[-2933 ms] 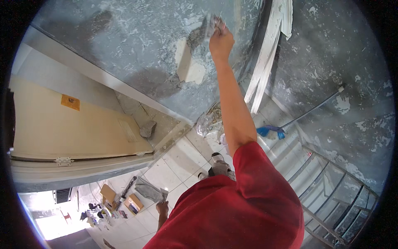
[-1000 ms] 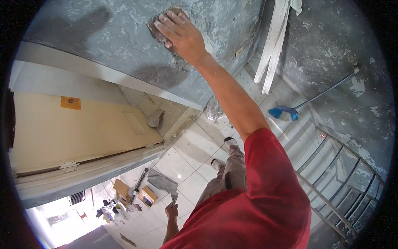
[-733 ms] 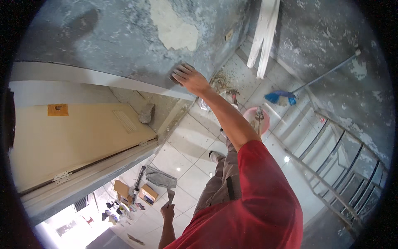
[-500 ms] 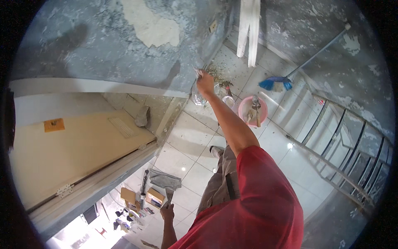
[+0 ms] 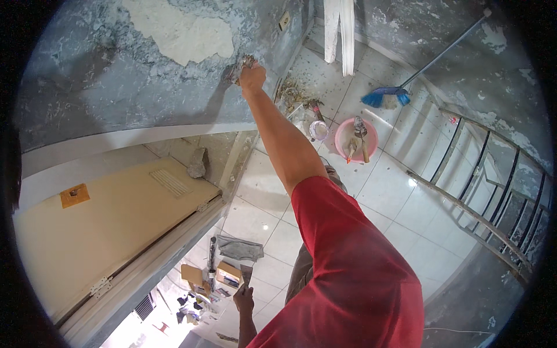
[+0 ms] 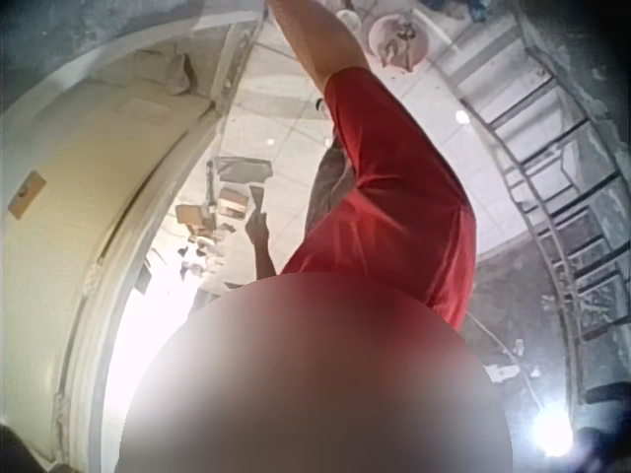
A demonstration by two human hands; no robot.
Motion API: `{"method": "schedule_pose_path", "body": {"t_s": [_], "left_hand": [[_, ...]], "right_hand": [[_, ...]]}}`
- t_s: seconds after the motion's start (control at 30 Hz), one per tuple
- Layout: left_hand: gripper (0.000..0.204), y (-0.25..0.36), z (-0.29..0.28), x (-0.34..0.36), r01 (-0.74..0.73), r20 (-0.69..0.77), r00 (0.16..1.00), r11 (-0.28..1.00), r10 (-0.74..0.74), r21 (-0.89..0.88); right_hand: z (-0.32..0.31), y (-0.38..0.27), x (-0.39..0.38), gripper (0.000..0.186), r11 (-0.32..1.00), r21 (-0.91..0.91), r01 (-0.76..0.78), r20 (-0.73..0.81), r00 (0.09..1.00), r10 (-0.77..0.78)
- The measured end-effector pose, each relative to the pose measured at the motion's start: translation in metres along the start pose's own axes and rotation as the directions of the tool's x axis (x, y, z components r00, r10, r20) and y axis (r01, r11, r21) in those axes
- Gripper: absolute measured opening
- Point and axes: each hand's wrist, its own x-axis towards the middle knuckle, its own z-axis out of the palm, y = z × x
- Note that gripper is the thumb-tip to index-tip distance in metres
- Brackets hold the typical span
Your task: The person mixes plaster or putty in a small bowl, then uses a trowel to patch and repair damaged sections of a wall.
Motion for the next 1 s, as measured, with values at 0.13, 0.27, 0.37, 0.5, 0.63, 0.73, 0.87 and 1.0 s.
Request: {"method": "schedule_pose_path", "body": {"t_s": [0.13, 0.27, 0.37, 0.5, 0.63, 0.73, 0.87, 1.0], "left_hand": [[0.027, 0.009, -0.002, -0.004, 0.089, 0.03, 0.996, 0.992, -0.087, -0.087], [0.029, -0.003, 0.009, -0.003, 0.059, 0.01, 0.998, 0.994, -0.058, -0.096], [0.031, 0.011, 0.009, -0.006, 0.05, 0.043, 0.998, 0.995, -0.047, -0.083], [0.031, 0.012, 0.007, -0.001, 0.045, 0.023, 0.999, 0.994, -0.043, -0.095], [0.03, 0.025, -0.007, -0.007, 0.093, 0.02, 0.996, 0.986, -0.091, -0.135], [0.03, 0.015, -0.005, -0.006, 0.076, -0.004, 0.997, 0.984, -0.078, -0.16], [0.029, 0.001, 0.014, 0.008, -0.027, -0.018, 1.0, 0.989, 0.024, -0.146], [0.029, 0.014, 0.01, 0.003, 0.033, -0.014, 0.999, 0.981, -0.036, -0.192]], "right_hand": [[0.016, -0.016, -0.022, 0.02, 0.989, -0.104, -0.107, -0.087, 0.991, 0.098], [0.018, -0.02, -0.069, 0.017, 0.966, -0.09, 0.244, 0.022, 0.97, -0.243], [0.011, -0.02, -0.074, 0.017, 0.946, 0.056, 0.318, 0.068, 0.944, -0.321], [0.018, -0.02, -0.059, 0.02, 0.97, -0.035, 0.24, -0.113, 0.964, -0.243], [0.025, -0.035, -0.09, 0.019, 0.932, -0.176, 0.318, 0.031, 0.948, -0.317], [0.031, -0.073, -0.155, 0.016, 0.965, 0.096, 0.245, 0.063, 0.966, -0.251], [0.034, -0.043, -0.121, 0.018, 0.975, 0.077, 0.209, -0.044, 0.977, -0.207], [0.042, -0.051, -0.139, 0.023, 0.976, 0.096, 0.197, 0.082, 0.975, -0.205]]}}
